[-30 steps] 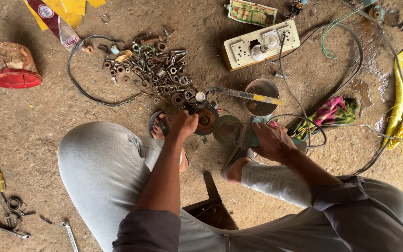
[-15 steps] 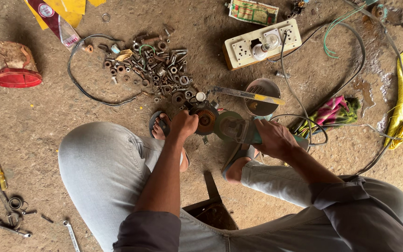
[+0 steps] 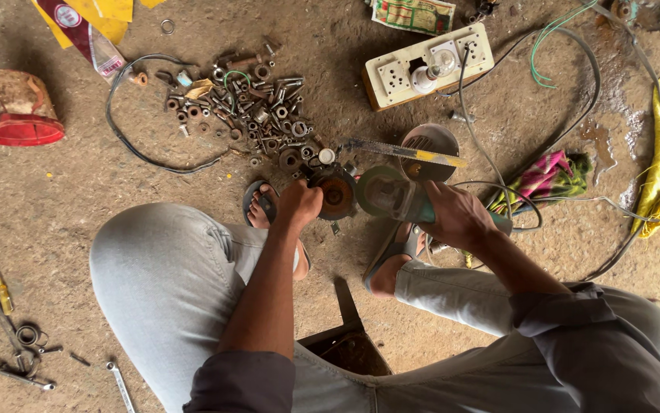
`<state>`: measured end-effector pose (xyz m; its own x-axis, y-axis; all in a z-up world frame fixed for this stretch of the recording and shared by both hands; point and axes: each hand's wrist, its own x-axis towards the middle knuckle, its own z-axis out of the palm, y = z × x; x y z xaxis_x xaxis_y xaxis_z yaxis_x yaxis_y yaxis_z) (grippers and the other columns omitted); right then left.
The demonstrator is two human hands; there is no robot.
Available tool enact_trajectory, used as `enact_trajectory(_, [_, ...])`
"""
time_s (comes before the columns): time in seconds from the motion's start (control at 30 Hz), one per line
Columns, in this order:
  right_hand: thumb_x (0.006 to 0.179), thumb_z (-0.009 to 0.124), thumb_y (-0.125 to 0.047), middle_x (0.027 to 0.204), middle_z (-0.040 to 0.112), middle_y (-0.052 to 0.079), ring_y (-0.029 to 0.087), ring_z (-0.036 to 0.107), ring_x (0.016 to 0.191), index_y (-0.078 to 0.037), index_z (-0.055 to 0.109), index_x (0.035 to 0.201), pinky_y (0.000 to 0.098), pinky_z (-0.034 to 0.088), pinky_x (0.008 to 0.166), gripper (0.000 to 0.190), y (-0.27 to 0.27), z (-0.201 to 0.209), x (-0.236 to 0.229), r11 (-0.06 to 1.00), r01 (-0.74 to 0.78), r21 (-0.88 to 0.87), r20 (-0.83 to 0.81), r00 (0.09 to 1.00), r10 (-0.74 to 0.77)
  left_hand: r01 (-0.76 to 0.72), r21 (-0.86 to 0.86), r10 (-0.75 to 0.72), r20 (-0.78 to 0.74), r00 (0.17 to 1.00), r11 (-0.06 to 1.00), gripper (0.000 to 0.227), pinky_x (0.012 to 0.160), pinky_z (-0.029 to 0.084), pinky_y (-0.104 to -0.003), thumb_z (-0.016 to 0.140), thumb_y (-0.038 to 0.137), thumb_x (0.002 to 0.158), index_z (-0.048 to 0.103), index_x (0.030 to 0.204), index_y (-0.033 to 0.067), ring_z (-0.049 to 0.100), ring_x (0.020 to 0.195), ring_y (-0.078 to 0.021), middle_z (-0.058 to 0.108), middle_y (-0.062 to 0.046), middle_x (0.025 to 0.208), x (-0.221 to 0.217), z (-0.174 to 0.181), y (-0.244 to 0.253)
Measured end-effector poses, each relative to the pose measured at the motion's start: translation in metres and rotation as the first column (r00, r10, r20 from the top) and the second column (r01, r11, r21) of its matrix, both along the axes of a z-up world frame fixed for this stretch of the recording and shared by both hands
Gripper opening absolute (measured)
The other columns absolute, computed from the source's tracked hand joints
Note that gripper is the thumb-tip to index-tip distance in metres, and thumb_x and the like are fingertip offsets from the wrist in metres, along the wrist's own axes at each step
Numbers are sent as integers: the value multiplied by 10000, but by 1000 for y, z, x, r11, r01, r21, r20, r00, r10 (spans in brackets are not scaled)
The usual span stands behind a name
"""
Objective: The person sits on the floor and uses a handheld angle grinder to smooth the edges of a cylindrical metal part. They rotate the part to grind different sides and then set it down to pick up another similar metal component to continue grinding.
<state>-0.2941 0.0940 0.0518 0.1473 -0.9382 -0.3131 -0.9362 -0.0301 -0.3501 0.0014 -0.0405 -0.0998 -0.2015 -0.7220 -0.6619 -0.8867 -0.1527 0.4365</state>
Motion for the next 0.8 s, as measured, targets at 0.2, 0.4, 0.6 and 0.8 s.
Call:
enact_trajectory(0.2, [796, 827, -359, 948, 668, 170, 333, 727, 806, -20, 485, 1227, 473, 616, 680, 646, -8, 2, 15, 989, 119, 90, -7, 993, -119, -51, 84, 52, -10, 999, 995, 514, 969, 522, -509, 489, 310, 903, 657, 1205, -71, 695, 1051, -438, 686, -314, 1167, 1, 12, 0])
enact_trajectory(0.4, [760, 845, -367, 979, 661, 178, 351, 718, 856, -12, 461, 1320, 496, 605, 711, 767, -14, 5, 21, 986, 149, 73, -24, 989, -147, -44, 40, 44, -5, 999, 998, 515, 1004, 504, -499, 497, 320, 901, 672, 1199, -62, 663, 1111, -457, 668, -328, 1214, 2, 14, -1])
enact_trajectory(0.6, [734, 856, -365, 995, 655, 180, 366, 707, 901, -13, 427, 1399, 508, 592, 733, 866, -16, 6, 23, 986, 148, 75, -36, 989, -145, -64, 42, 64, -10, 998, 997, 511, 1027, 486, -502, 503, 326, 889, 677, 1179, -57, 646, 1138, -470, 659, -333, 1218, 3, 15, -1])
enact_trajectory(0.8, [758, 842, -376, 996, 659, 173, 360, 709, 923, -22, 468, 1328, 500, 592, 752, 768, -17, 6, 23, 988, 146, 60, -41, 989, -144, -50, 12, 51, -45, 998, 999, 498, 1043, 479, -503, 511, 310, 878, 686, 1141, -75, 642, 1146, -491, 665, -356, 1195, 5, 14, 1])
